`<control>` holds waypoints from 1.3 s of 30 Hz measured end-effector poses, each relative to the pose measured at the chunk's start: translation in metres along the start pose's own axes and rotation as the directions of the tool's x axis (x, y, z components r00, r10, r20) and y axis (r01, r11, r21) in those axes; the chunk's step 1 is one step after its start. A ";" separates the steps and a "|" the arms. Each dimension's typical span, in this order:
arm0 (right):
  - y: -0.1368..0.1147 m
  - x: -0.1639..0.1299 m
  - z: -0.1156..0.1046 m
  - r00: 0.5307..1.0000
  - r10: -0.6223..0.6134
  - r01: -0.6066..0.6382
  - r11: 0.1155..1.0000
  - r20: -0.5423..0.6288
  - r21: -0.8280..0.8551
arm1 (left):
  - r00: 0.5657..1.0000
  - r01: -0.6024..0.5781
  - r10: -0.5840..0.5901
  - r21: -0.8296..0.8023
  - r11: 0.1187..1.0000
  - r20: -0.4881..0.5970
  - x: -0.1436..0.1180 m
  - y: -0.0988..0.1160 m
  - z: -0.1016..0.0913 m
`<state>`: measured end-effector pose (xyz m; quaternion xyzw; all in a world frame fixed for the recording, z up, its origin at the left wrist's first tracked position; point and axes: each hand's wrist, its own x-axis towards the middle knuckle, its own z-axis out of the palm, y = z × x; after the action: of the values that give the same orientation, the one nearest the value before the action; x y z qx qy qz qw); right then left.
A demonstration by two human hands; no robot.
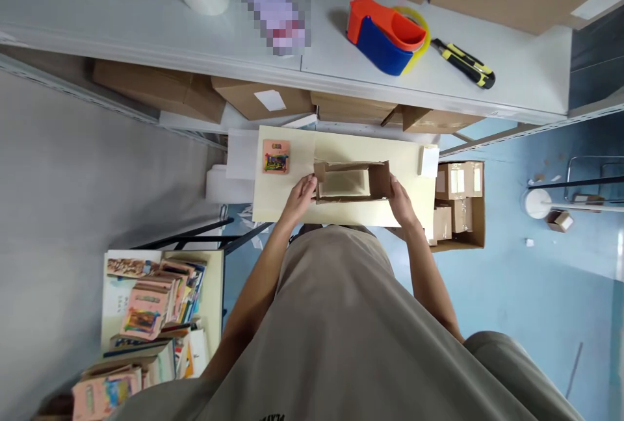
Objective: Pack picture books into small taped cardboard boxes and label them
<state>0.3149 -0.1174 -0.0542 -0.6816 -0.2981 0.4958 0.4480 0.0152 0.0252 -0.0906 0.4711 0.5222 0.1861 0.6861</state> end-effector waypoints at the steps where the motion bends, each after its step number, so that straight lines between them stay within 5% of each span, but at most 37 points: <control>1: 0.002 -0.002 -0.005 1.000 -0.004 0.005 1.000 -0.016 0.028 | 1.000 -0.006 0.007 0.032 0.999 -0.025 0.001 0.000 0.005; 8: 0.022 0.005 -0.032 0.998 -0.004 0.010 0.993 -0.057 0.117 | 0.989 0.041 -0.004 0.256 0.966 -0.145 0.015 -0.006 0.035; 13: 0.032 0.014 -0.055 1.000 0.007 -0.008 0.991 0.005 0.132 | 0.985 0.054 -0.009 0.257 0.965 -0.173 0.022 -0.011 0.046; 18: 0.041 0.017 -0.065 0.998 0.063 -0.068 0.973 0.030 0.222 | 0.926 -0.090 0.242 0.451 0.888 -0.292 0.027 -0.011 0.062; 21: 0.045 0.018 -0.065 0.997 0.070 -0.071 0.974 0.014 0.217 | 0.863 -0.325 0.484 0.576 0.750 -0.143 0.028 -0.004 0.070; 25: 0.045 0.017 -0.063 0.998 0.052 -0.045 0.974 -0.022 0.221 | 0.836 -0.501 0.534 0.578 0.645 0.129 0.029 0.006 0.070; 31: 0.048 0.022 -0.058 0.997 0.046 -0.040 0.996 -0.069 0.082 | 0.836 -0.525 0.523 0.519 0.675 0.165 0.032 0.005 0.068; 36: 0.048 0.032 -0.053 0.984 0.040 -0.062 0.990 -0.174 -0.127 | 0.901 -0.407 0.434 0.316 0.857 -0.015 0.033 -0.005 0.070; 39: 0.038 0.031 -0.055 0.992 -0.047 0.018 0.970 -0.114 -0.244 | 0.933 -0.345 0.360 0.272 0.898 -0.006 0.025 0.003 0.062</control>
<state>0.3755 -0.1248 -0.0954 -0.7546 -0.3403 0.4067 0.3865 0.0805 0.0175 -0.1016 0.6405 0.4674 0.2484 0.5564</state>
